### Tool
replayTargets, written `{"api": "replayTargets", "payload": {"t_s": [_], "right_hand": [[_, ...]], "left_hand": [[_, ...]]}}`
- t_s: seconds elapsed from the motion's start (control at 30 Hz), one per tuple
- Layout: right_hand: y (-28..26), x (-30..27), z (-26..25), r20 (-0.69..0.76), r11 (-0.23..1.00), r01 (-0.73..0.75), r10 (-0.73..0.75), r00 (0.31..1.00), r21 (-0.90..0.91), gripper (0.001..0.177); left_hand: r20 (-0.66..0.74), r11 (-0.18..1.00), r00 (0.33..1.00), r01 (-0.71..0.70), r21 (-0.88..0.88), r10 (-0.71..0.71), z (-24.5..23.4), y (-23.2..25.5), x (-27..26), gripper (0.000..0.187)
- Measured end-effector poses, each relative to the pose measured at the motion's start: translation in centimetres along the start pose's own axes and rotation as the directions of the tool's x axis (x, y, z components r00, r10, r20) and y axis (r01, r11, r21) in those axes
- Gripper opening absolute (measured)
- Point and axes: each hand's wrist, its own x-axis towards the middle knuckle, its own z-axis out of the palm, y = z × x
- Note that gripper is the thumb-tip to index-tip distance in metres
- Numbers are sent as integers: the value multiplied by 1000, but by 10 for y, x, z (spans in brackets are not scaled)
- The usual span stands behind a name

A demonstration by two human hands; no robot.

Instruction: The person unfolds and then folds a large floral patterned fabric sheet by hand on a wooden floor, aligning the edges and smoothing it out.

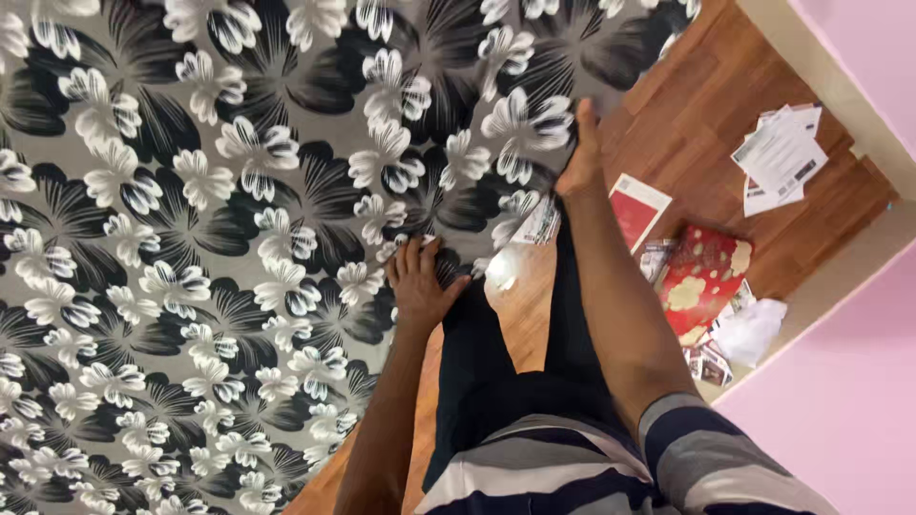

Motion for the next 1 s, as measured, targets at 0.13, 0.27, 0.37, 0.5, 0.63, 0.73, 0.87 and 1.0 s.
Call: {"api": "replayTargets", "payload": {"t_s": [0.13, 0.27, 0.37, 0.5, 0.63, 0.73, 0.87, 1.0], "right_hand": [[10, 9, -16, -139, 867, 197, -289, 947, -457, 65], [-9, 8, 21, 265, 680, 249, -83, 961, -689, 89], [-46, 26, 63, 499, 470, 400, 103, 860, -787, 78], [-72, 18, 62, 563, 519, 364, 299, 771, -773, 69], [-49, -14, 26, 377, 771, 135, 144, 915, -622, 63], [-6, -17, -20, -185, 877, -223, 157, 970, -426, 66], [64, 37, -82, -193, 829, -294, 228, 954, -476, 60], [75, 114, -87, 88, 938, -272, 296, 951, -216, 50]], "left_hand": [[62, 994, 995, 83, -71, -79, -25, 31, 23, 78], [-306, 991, 952, -20, -135, -22, -68, 123, 86, 105], [-347, 973, 932, 24, -229, -104, -88, 171, 159, 101], [-312, 858, 887, 158, -489, -341, -88, 172, 176, 67], [-483, 950, 858, 16, -313, -173, -77, 161, 179, 56], [-482, 876, 825, 32, -481, -295, -73, 163, 170, 40], [-526, 727, 786, -149, -671, -324, -75, 158, 156, 33], [-526, 705, 763, -133, -696, -375, -78, 158, 144, 32]]}}
